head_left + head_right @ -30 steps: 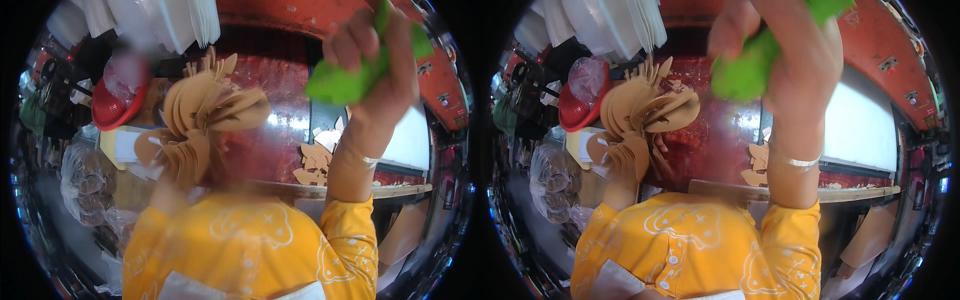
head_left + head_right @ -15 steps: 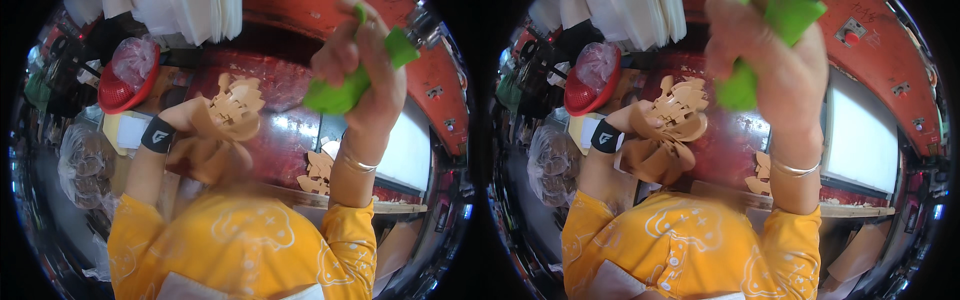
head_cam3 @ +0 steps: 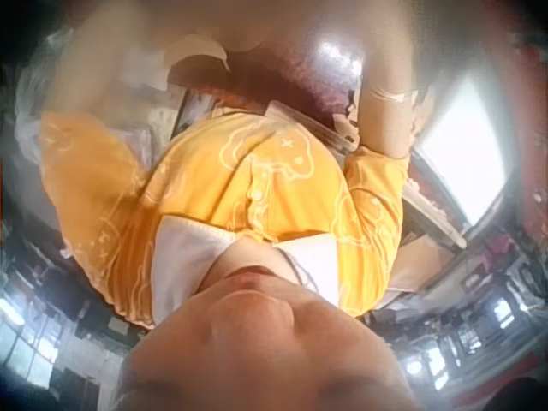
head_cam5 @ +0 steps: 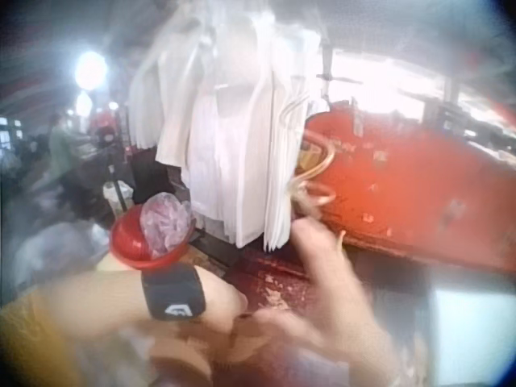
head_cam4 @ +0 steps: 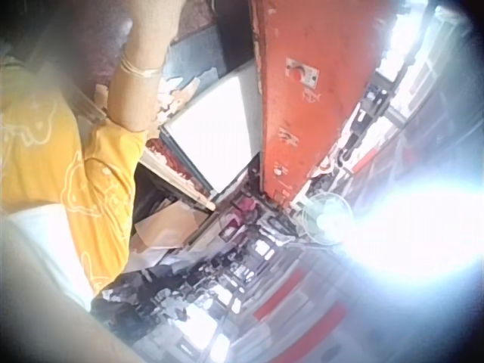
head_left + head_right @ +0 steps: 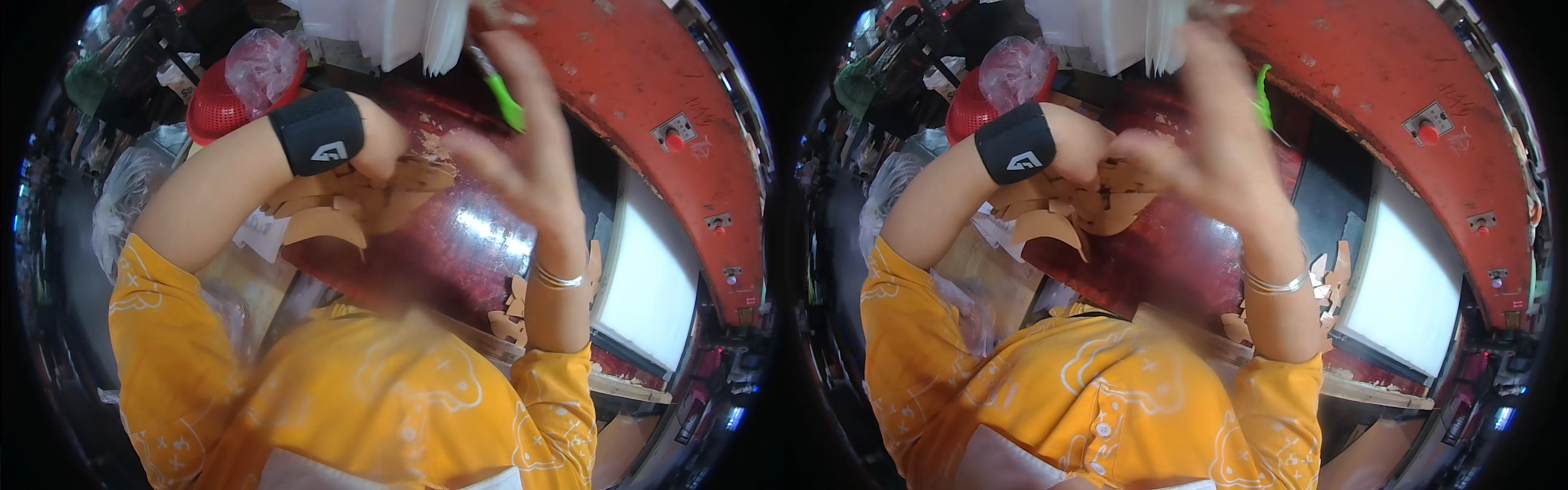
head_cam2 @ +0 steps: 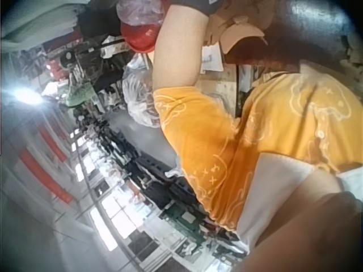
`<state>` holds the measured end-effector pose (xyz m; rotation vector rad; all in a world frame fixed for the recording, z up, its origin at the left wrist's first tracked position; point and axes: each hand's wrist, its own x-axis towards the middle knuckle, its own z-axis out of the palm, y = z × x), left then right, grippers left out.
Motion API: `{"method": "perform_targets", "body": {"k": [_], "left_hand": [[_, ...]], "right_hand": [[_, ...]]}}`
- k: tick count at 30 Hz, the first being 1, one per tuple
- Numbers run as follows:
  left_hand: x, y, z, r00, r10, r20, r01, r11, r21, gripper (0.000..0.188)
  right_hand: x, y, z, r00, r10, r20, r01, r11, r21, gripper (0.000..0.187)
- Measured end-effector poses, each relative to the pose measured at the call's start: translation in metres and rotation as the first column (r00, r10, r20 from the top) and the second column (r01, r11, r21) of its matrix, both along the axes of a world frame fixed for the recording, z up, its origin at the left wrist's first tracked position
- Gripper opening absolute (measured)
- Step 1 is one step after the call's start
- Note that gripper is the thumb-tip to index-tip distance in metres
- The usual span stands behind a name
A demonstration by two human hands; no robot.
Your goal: The person repeatedly picks up flat wooden cutouts from a table, places them into clear plastic bags, and seals the bags. The person also uses a green air gun to blow dust off the cutouts before bagging them. The finished bags are placed on the table.
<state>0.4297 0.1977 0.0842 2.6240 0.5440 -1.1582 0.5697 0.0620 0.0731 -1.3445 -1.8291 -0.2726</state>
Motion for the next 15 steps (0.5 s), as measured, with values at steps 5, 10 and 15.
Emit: {"method": "perform_targets", "body": {"k": [5, 10, 15], "left_hand": [[0.006, -0.013, 0.005, 0.977, -0.164, 0.138, 0.188, 0.965, -0.184, 0.050], [-0.003, -0.011, -0.005, 0.999, -0.041, 0.007, 0.041, 0.950, -0.310, 0.050], [-0.033, 0.048, -0.013, 0.565, 0.495, 0.661, -0.018, 0.808, -0.589, 0.027]], "right_hand": [[-0.022, 0.025, -0.032, 0.762, 0.283, -0.582, -0.615, 0.596, -0.516, 0.094], [-0.023, 0.020, -0.057, 0.621, 0.021, -0.784, -0.770, 0.200, -0.605, 0.062], [-0.034, -0.002, -0.069, 0.508, -0.163, -0.846, -0.837, 0.136, -0.530, 0.032]]}}
